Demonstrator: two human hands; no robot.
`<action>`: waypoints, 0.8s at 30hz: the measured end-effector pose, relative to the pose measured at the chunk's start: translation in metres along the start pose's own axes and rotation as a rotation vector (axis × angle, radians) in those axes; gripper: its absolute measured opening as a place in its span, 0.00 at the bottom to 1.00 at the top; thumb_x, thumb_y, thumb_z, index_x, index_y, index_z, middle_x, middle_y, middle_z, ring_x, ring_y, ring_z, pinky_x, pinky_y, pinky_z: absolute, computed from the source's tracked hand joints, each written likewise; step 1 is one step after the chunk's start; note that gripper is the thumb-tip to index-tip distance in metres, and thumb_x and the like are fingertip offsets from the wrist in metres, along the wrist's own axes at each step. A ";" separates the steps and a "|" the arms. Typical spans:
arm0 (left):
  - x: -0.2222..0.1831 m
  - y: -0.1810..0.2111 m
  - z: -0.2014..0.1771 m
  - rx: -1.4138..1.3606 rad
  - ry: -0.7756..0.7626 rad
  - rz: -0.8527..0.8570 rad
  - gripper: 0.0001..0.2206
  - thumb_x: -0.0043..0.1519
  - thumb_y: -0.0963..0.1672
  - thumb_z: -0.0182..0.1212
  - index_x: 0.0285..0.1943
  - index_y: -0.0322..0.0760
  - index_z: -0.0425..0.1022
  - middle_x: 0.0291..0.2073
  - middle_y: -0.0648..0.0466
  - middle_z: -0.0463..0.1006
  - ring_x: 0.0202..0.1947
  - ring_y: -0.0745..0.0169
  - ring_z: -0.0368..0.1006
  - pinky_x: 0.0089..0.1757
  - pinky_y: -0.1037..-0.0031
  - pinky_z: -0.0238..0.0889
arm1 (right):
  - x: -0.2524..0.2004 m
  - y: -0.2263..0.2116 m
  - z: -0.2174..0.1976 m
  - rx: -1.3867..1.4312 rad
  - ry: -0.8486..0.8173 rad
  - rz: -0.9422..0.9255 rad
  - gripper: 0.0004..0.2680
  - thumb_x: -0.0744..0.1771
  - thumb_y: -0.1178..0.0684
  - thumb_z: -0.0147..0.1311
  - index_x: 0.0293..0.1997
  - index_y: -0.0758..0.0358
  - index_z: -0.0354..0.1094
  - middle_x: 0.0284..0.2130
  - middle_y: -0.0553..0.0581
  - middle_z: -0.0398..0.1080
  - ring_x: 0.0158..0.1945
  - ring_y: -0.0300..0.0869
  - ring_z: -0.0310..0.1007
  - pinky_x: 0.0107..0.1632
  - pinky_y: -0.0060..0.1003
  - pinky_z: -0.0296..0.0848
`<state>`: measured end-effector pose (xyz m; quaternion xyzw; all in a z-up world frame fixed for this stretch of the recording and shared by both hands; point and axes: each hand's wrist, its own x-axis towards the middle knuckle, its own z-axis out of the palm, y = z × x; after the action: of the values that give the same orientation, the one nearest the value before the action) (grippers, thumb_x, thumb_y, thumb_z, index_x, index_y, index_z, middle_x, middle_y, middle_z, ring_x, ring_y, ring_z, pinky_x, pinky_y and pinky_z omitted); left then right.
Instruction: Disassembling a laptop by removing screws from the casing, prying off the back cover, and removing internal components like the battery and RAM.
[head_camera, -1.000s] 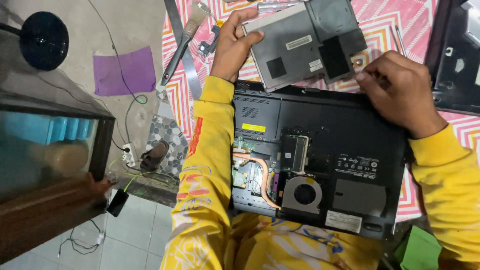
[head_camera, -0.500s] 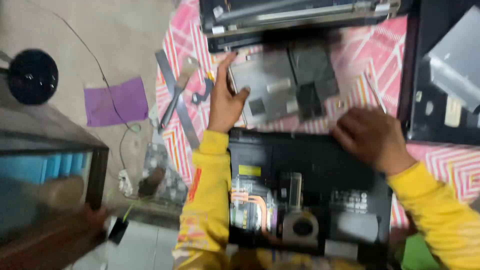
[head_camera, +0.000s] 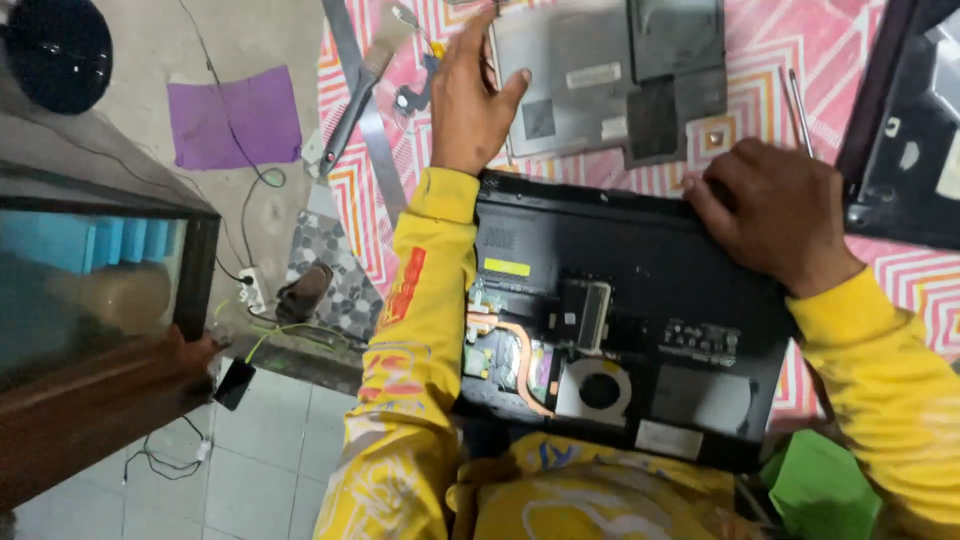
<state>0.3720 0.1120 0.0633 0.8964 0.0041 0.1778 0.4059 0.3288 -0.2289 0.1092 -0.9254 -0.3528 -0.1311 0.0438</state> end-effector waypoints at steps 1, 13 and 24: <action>0.003 0.004 0.001 0.034 0.060 0.069 0.30 0.55 0.42 0.72 0.66 0.45 0.62 0.48 0.48 0.75 0.48 0.48 0.73 0.48 0.64 0.67 | -0.002 0.003 -0.001 -0.011 0.038 -0.014 0.12 0.74 0.44 0.56 0.33 0.54 0.70 0.31 0.50 0.69 0.33 0.42 0.73 0.30 0.38 0.62; 0.004 0.009 -0.004 0.099 0.062 0.073 0.14 0.48 0.41 0.71 0.41 0.39 0.72 0.25 0.53 0.71 0.27 0.54 0.68 0.32 0.63 0.61 | -0.011 0.006 0.010 -0.065 0.000 0.146 0.10 0.73 0.41 0.59 0.38 0.51 0.69 0.37 0.50 0.71 0.32 0.50 0.75 0.28 0.45 0.64; -0.005 -0.011 0.000 0.118 0.152 0.137 0.15 0.57 0.48 0.62 0.27 0.43 0.59 0.23 0.53 0.67 0.26 0.54 0.64 0.30 0.62 0.55 | -0.008 0.011 0.021 -0.156 0.050 0.084 0.11 0.75 0.43 0.58 0.39 0.54 0.69 0.38 0.51 0.73 0.32 0.46 0.72 0.30 0.42 0.63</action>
<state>0.3691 0.1182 0.0536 0.9009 -0.0159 0.2722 0.3377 0.3349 -0.2383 0.0869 -0.9365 -0.3012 -0.1792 -0.0144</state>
